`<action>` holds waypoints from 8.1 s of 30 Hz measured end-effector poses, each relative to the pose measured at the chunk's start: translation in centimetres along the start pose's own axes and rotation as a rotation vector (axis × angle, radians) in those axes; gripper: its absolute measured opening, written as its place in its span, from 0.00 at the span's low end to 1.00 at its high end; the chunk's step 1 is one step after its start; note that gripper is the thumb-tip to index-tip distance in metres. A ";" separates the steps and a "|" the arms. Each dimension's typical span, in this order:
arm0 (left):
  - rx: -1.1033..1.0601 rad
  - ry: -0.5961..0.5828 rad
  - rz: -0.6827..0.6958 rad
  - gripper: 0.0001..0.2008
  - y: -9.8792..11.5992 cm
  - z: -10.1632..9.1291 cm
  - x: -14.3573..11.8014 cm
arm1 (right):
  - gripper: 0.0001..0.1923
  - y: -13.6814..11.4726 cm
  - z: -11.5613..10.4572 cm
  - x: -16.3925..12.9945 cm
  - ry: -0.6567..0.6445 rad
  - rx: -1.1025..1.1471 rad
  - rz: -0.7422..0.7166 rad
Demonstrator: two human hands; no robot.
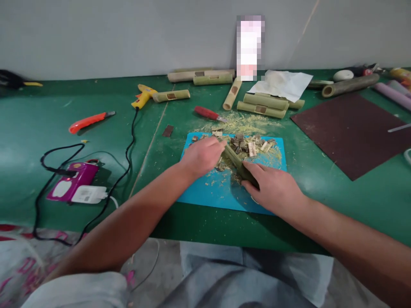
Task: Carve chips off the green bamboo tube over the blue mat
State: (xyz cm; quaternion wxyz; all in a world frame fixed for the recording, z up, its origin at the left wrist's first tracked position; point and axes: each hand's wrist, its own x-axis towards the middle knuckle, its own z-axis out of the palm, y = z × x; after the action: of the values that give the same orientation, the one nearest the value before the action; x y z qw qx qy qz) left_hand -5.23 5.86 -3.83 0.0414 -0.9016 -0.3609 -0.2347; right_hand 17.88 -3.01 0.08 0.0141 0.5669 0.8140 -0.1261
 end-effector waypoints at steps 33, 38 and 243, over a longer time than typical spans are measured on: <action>-0.095 0.028 -0.032 0.18 1.0 -0.4 -0.7 | 0.26 -0.2 -0.4 -0.1 -0.029 -0.030 -0.011; -0.125 0.022 -0.014 0.18 1.2 -0.4 -0.6 | 0.26 -0.1 -0.1 -0.2 -0.014 -0.037 -0.016; 0.053 -0.086 0.091 0.20 3.9 -1.0 -0.4 | 0.22 -0.7 -0.4 -0.7 -0.003 -0.165 0.004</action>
State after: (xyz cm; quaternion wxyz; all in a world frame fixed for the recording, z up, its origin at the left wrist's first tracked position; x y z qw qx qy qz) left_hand -3.30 2.47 -2.75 0.0606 -0.9250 -0.3269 -0.1841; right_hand 17.58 -3.76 0.75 0.0624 0.5652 0.8204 -0.0592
